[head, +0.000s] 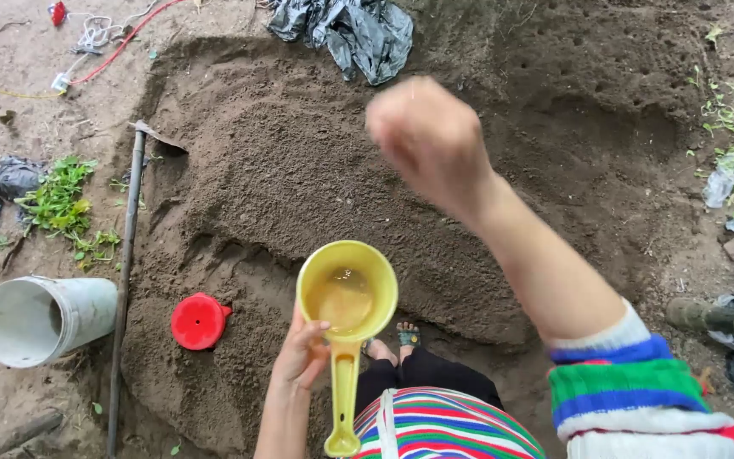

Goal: The person holds a yellow plastic scoop containing seeds and repeatedly takes a pinch of seeds with their right hand to scatter them over a prepared soil bed. The person moves along the bed, distributing the seeds evenly across the surface.

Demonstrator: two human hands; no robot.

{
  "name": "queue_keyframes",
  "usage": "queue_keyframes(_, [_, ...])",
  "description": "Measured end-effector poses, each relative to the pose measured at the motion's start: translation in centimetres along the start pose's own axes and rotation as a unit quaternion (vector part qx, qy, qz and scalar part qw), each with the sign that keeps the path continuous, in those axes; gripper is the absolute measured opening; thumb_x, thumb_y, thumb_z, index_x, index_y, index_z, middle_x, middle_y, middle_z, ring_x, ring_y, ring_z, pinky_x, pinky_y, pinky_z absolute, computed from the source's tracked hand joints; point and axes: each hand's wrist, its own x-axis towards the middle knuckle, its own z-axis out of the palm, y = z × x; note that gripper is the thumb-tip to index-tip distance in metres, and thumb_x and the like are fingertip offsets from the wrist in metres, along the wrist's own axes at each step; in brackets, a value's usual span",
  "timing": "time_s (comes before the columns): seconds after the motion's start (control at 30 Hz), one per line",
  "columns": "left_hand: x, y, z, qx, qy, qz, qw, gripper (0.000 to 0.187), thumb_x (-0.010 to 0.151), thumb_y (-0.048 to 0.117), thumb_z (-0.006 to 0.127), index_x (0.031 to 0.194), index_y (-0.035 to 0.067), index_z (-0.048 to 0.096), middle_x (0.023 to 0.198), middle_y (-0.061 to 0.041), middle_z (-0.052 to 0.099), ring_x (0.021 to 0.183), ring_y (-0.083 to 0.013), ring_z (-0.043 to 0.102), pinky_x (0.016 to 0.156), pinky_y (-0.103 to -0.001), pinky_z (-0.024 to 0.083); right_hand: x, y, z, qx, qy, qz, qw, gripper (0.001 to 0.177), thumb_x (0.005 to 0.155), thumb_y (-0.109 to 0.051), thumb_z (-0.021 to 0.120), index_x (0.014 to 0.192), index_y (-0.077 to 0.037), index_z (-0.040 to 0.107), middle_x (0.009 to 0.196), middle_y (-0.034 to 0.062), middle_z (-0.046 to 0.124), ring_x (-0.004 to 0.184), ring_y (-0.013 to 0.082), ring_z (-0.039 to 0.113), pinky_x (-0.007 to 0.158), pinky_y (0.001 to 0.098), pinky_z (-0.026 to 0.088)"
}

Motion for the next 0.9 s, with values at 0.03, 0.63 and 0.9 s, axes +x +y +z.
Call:
queue_keyframes(0.03, [-0.6, 0.3, -0.1, -0.007, 0.029, -0.009, 1.000, 0.114, 0.058, 0.002, 0.064, 0.157, 0.043, 0.024, 0.153, -0.012, 0.038, 0.126, -0.0338, 0.043, 0.099, -0.056, 0.043, 0.1, 2.7, 1.4, 0.012, 0.031, 0.009, 0.999, 0.011, 0.102, 0.001, 0.064, 0.112, -0.003, 0.061, 0.108, 0.0145, 0.070, 0.090, 0.0292, 0.063, 0.082, 0.0408, 0.053])
queue_keyframes(0.63, [-3.2, -1.4, -5.9, -0.057, 0.145, 0.058, 0.986, 0.094, 0.062, -0.003, 0.058, 0.151, 0.020, 0.041, 0.141, -0.015, 0.047, 0.124, -0.0344, 0.045, 0.104, -0.053, 0.041, -3.3, 9.9, -5.2, -0.157, 0.112, 0.049, 0.980, 0.020, 0.091, 0.014, 0.066, 0.092, 0.000, 0.080, 0.085, 0.0116, 0.075, 0.077, 0.0222, 0.067, 0.073, 0.0376, 0.057])
queue_keyframes(0.9, [-2.0, -2.0, -4.7, -0.049, 0.130, 0.042, 0.989, 0.094, 0.065, -0.004, 0.056, 0.153, 0.022, 0.039, 0.144, -0.015, 0.047, 0.126, -0.0337, 0.046, 0.104, -0.050, 0.041, -7.0, 10.8, -0.8, -0.185, 0.109, 0.088, 0.973, 0.021, 0.085, 0.008, 0.068, 0.101, 0.001, 0.080, 0.103, 0.0202, 0.073, 0.087, 0.0311, 0.068, 0.079, 0.0443, 0.057])
